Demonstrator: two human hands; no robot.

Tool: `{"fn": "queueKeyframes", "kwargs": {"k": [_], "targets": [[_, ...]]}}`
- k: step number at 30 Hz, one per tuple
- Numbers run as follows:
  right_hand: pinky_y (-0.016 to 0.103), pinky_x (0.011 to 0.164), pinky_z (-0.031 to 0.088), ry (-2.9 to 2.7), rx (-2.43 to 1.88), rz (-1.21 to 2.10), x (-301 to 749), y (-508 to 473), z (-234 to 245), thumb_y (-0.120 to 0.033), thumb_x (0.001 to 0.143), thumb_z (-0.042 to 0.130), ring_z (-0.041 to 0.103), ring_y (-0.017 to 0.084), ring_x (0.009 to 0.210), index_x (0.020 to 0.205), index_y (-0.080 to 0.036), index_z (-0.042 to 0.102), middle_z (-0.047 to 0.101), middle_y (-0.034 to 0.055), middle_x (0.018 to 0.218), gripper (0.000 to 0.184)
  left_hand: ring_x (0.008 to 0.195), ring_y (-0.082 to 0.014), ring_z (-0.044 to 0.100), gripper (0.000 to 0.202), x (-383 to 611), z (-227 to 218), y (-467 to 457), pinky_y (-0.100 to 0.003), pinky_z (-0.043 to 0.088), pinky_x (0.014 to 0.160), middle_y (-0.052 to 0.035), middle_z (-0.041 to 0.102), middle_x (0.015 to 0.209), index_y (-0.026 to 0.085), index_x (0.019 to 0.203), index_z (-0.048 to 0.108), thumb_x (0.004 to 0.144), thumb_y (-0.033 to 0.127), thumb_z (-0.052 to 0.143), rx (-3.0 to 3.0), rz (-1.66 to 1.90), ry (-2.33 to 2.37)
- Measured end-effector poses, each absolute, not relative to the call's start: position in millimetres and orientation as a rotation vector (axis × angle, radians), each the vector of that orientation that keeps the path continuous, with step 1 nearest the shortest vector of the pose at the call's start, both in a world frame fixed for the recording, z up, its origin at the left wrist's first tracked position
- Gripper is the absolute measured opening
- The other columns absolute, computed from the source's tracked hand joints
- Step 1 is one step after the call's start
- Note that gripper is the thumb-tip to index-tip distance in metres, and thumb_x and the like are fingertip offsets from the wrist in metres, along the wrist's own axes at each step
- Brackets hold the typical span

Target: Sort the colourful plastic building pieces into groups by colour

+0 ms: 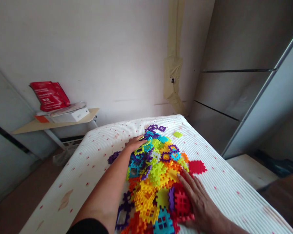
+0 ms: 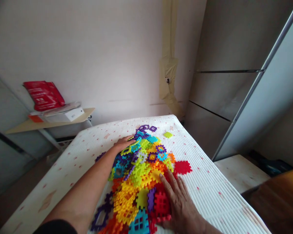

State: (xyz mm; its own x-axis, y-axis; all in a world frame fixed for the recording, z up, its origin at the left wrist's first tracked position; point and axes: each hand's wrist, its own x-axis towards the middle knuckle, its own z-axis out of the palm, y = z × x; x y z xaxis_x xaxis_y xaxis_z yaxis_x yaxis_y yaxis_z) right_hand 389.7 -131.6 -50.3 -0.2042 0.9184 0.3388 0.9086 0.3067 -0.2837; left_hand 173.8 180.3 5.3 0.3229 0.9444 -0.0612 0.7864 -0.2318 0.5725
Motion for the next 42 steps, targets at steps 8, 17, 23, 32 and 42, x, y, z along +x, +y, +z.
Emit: {"fn": "queueKeyframes", "kwargs": {"k": [8, 17, 23, 32, 42], "targets": [[0.055, 0.106, 0.021, -2.126, -1.499, 0.263, 362.1, -78.3, -41.0, -0.056, 0.059, 0.072, 0.014, 0.038, 0.136, 0.147, -0.016, 0.012, 0.016, 0.0213, 0.148, 0.113, 0.108, -0.0265, 0.058, 0.068, 155.4, 17.9, 157.0, -0.032, 0.042, 0.092, -0.0055, 0.066, 0.114, 0.019, 0.115, 0.062, 0.057, 0.055, 0.067, 1.87, 0.386, 1.125], [0.054, 0.103, 0.029, -2.013, -1.345, 0.239, 332.4, -41.0, -40.4, -0.047, 0.065, 0.071, 0.019, 0.037, 0.135, 0.142, -0.019, 0.025, 0.016, 0.0219, 0.148, 0.094, 0.088, -0.025, 0.066, 0.064, 148.1, 22.0, 127.4, -0.037, 0.048, 0.081, -0.0075, 0.071, 0.1, 0.017, 0.11, 0.063, 0.053, 0.045, 0.073, 1.528, 0.503, 0.951], [0.045, 0.106, 0.03, -1.808, -1.275, 0.256, 316.5, -21.9, -38.8, -0.034, 0.073, 0.066, 0.023, 0.031, 0.135, 0.134, -0.017, 0.035, 0.019, 0.0189, 0.146, 0.07, 0.076, -0.0212, 0.066, 0.049, 155.3, 42.2, 103.4, -0.036, 0.049, 0.077, -0.005, 0.072, 0.086, 0.016, 0.099, 0.066, 0.056, 0.039, 0.073, 1.44, 0.624, 0.919], [0.047, 0.105, 0.032, -1.854, -1.343, 0.343, 320.5, 2.9, -15.3, -0.013, 0.068, 0.063, 0.027, 0.032, 0.133, 0.136, -0.014, 0.034, 0.027, 0.0191, 0.142, 0.073, 0.081, -0.0194, 0.063, 0.042, 165.7, 81.6, 71.3, -0.031, 0.047, 0.075, -0.0048, 0.069, 0.087, 0.013, 0.099, 0.065, 0.063, 0.035, 0.068, 1.547, 0.903, 0.995], [0.046, 0.099, 0.039, -1.985, -1.413, 0.219, 372.9, 5.2, 9.1, -0.011, 0.064, 0.061, 0.045, 0.029, 0.121, 0.112, -0.018, 0.059, 0.051, 0.013, 0.128, 0.048, 0.101, -0.0219, 0.059, 0.025, 177.0, 68.3, 20.7, -0.037, 0.048, 0.085, -0.0078, 0.066, 0.105, 0.023, 0.097, 0.066, 0.074, 0.031, 0.06, 1.794, 0.79, 0.924]]}}
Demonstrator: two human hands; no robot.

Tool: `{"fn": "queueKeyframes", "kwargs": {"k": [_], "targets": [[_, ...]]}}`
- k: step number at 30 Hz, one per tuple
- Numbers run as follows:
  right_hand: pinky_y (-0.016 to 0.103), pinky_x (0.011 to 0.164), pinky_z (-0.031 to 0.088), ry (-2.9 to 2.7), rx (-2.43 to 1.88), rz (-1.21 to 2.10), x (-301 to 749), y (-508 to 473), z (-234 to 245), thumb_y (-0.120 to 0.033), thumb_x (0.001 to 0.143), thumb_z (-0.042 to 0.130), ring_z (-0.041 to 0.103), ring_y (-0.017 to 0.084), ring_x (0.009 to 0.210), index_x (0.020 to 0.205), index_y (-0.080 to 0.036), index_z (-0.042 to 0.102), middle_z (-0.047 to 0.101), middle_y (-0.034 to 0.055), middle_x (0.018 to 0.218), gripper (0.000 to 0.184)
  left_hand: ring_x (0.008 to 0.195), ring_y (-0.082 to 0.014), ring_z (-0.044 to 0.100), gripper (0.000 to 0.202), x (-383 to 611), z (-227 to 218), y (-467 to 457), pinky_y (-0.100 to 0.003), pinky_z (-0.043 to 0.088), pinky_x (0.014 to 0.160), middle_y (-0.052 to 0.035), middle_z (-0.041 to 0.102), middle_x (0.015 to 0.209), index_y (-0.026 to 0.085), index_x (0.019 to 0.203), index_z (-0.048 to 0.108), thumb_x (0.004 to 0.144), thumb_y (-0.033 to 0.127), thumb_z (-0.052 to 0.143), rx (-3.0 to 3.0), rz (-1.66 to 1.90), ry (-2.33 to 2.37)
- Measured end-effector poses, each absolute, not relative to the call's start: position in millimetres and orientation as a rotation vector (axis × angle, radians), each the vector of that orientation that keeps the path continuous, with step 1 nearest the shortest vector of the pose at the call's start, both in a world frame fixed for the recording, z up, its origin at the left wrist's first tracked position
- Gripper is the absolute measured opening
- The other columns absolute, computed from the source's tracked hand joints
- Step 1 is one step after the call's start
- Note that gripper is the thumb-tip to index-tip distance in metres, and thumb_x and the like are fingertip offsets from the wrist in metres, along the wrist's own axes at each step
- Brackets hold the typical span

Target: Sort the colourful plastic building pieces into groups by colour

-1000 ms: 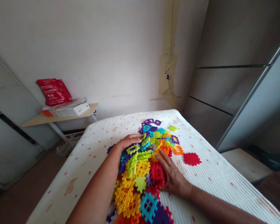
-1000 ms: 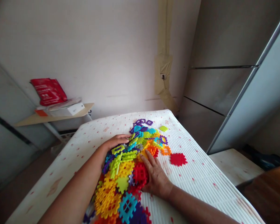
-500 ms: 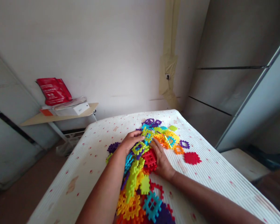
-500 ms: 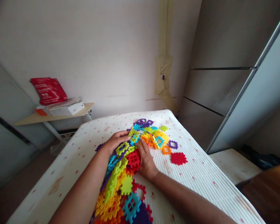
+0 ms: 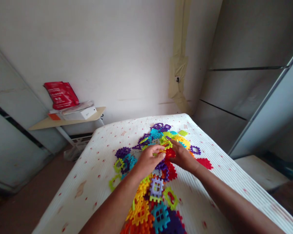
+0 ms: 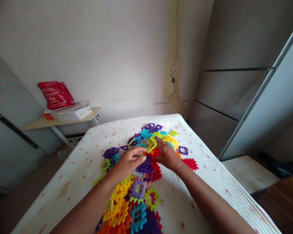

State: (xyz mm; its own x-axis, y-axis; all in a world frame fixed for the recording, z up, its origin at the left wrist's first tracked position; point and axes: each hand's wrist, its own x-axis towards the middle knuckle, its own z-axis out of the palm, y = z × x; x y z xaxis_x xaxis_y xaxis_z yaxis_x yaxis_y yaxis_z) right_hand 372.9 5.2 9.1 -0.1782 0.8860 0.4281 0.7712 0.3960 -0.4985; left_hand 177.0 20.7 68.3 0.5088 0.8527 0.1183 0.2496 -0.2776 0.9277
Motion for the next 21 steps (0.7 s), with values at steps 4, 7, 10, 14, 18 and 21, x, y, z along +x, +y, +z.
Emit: {"fn": "queueKeyframes", "kwargs": {"k": [4, 7, 10, 14, 18, 21], "targets": [[0.043, 0.093, 0.043, -2.015, -1.324, 0.387, 401.1, 7.0, 30.4, -0.028, 0.068, 0.068, 0.054, 0.027, 0.11, 0.099, -0.021, 0.066, 0.06, 0.0095, 0.117, 0.031, 0.099, -0.0214, 0.06, 0.025, 145.7, 58.3, 3.6, -0.036, 0.049, 0.085, -0.008, 0.064, 0.107, 0.024, 0.097, 0.066, 0.075, 0.034, 0.059, 1.893, 0.854, 0.977], [0.036, 0.082, 0.048, -1.92, -1.322, 0.526, 422.5, 23.1, 37.7, -0.043, 0.078, 0.059, 0.06, 0.023, 0.097, 0.098, -0.02, 0.066, 0.064, 0.008, 0.109, 0.031, 0.105, -0.0224, 0.057, 0.025, 107.7, 46.3, 3.9, -0.036, 0.048, 0.088, -0.0068, 0.062, 0.111, 0.025, 0.095, 0.067, 0.076, 0.039, 0.056, 1.996, 0.93, 1.157], [0.033, 0.079, 0.049, -1.806, -1.515, 0.444, 440.6, 58.9, 37.5, -0.048, 0.086, 0.047, 0.062, 0.022, 0.092, 0.106, -0.018, 0.064, 0.066, 0.0086, 0.103, 0.04, 0.108, -0.0234, 0.055, 0.032, 63.2, 25.1, 19.3, -0.039, 0.04, 0.099, -0.0057, 0.062, 0.112, 0.025, 0.097, 0.065, 0.074, 0.044, 0.056, 2.041, 1.048, 1.476], [0.034, 0.089, 0.044, -1.826, -1.807, 0.312, 446.7, 125.9, 32.8, -0.047, 0.088, 0.045, 0.055, 0.024, 0.107, 0.118, -0.019, 0.059, 0.059, 0.0095, 0.12, 0.043, 0.11, -0.0236, 0.055, 0.044, 13.6, -11.4, 50.4, -0.037, 0.042, 0.098, -0.0063, 0.06, 0.116, 0.023, 0.109, 0.059, 0.075, 0.05, 0.049, 1.941, 1.122, 1.722], [0.047, 0.098, 0.034, -1.817, -1.96, 0.294, 428.0, 188.1, 25.2, -0.056, 0.081, 0.053, 0.037, 0.034, 0.125, 0.135, -0.021, 0.043, 0.035, 0.0141, 0.142, 0.065, 0.124, -0.0272, 0.044, 0.058, 4.7, -33.7, 74.1, -0.042, 0.032, 0.106, -0.0135, 0.052, 0.13, 0.016, 0.124, 0.05, 0.078, 0.052, 0.043, 1.927, 1.022, 1.947], [0.063, 0.091, 0.031, -1.833, -2.083, 0.354, 405.1, 216.7, 16.0, -0.067, 0.076, 0.051, 0.03, 0.044, 0.125, 0.138, -0.023, 0.037, 0.028, 0.0188, 0.144, 0.077, 0.126, -0.0264, 0.043, 0.06, 24.2, -36.0, 86.5, -0.042, 0.03, 0.107, -0.013, 0.05, 0.133, 0.016, 0.13, 0.044, 0.082, 0.051, 0.04, 1.95, 0.903, 1.963]]}}
